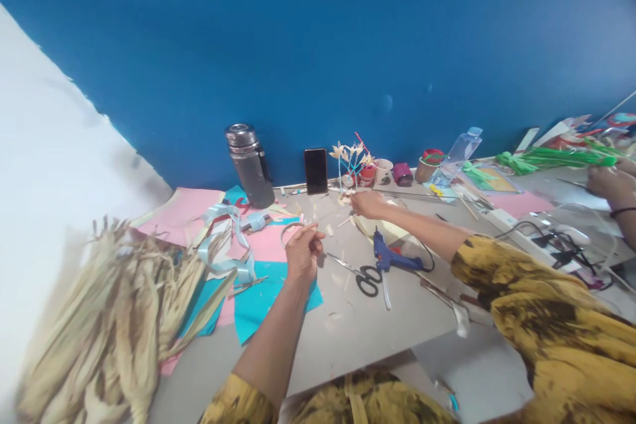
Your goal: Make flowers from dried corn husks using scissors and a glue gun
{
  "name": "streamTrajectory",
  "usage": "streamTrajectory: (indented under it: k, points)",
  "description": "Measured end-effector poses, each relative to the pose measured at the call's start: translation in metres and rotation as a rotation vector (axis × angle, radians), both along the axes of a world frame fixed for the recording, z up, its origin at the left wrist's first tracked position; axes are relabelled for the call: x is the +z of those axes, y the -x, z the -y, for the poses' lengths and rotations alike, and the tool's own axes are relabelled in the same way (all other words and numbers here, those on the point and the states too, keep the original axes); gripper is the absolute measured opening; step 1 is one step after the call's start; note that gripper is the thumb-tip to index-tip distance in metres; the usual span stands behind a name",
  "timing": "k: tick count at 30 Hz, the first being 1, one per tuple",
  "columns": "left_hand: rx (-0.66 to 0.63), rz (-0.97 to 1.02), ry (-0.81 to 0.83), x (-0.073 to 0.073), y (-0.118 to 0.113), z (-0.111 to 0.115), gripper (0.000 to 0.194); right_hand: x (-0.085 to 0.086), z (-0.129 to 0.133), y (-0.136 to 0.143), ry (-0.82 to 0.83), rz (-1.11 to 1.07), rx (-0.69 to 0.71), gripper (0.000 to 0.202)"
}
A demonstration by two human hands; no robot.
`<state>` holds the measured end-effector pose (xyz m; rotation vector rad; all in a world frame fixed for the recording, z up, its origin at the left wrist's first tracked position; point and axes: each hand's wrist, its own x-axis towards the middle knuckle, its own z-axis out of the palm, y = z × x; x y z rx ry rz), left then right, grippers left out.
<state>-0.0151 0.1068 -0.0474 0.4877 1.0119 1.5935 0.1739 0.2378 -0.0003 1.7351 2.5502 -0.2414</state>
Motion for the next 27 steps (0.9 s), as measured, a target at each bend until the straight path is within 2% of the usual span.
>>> streamTrajectory:
  k: [4, 9, 13, 17, 19, 23, 27]
  points:
    - [0.031, 0.164, 0.049, -0.004, 0.005, -0.002, 0.016, -0.002, 0.000, -0.002, 0.024, -0.003, 0.058, 0.030]
    - [0.001, 0.259, 0.092, -0.009, 0.008, -0.004, 0.014, -0.006, 0.003, -0.001, 0.080, -0.052, 0.089, 0.016]
    - [0.000, 0.197, 0.066, -0.010, 0.007, -0.003, 0.012, -0.002, -0.001, -0.004, 0.082, -0.181, 0.008, 0.013]
    - [-0.063, 0.140, 0.041, -0.009, 0.003, -0.001, 0.016, 0.009, 0.000, -0.009, 0.143, -0.389, -0.122, 0.016]
    - [-0.081, 0.068, 0.004, -0.008, 0.000, 0.000, 0.020, 0.012, 0.009, -0.008, 0.245, -0.512, -0.168, 0.020]
    - [-0.086, -0.145, -0.122, -0.004, -0.010, 0.005, 0.024, 0.012, 0.040, -0.002, 0.568, -0.726, -0.184, 0.021]
    - [-0.184, -0.263, -0.219, 0.003, -0.019, 0.012, 0.032, 0.013, 0.068, 0.008, 0.802, -0.846, -0.207, 0.021]
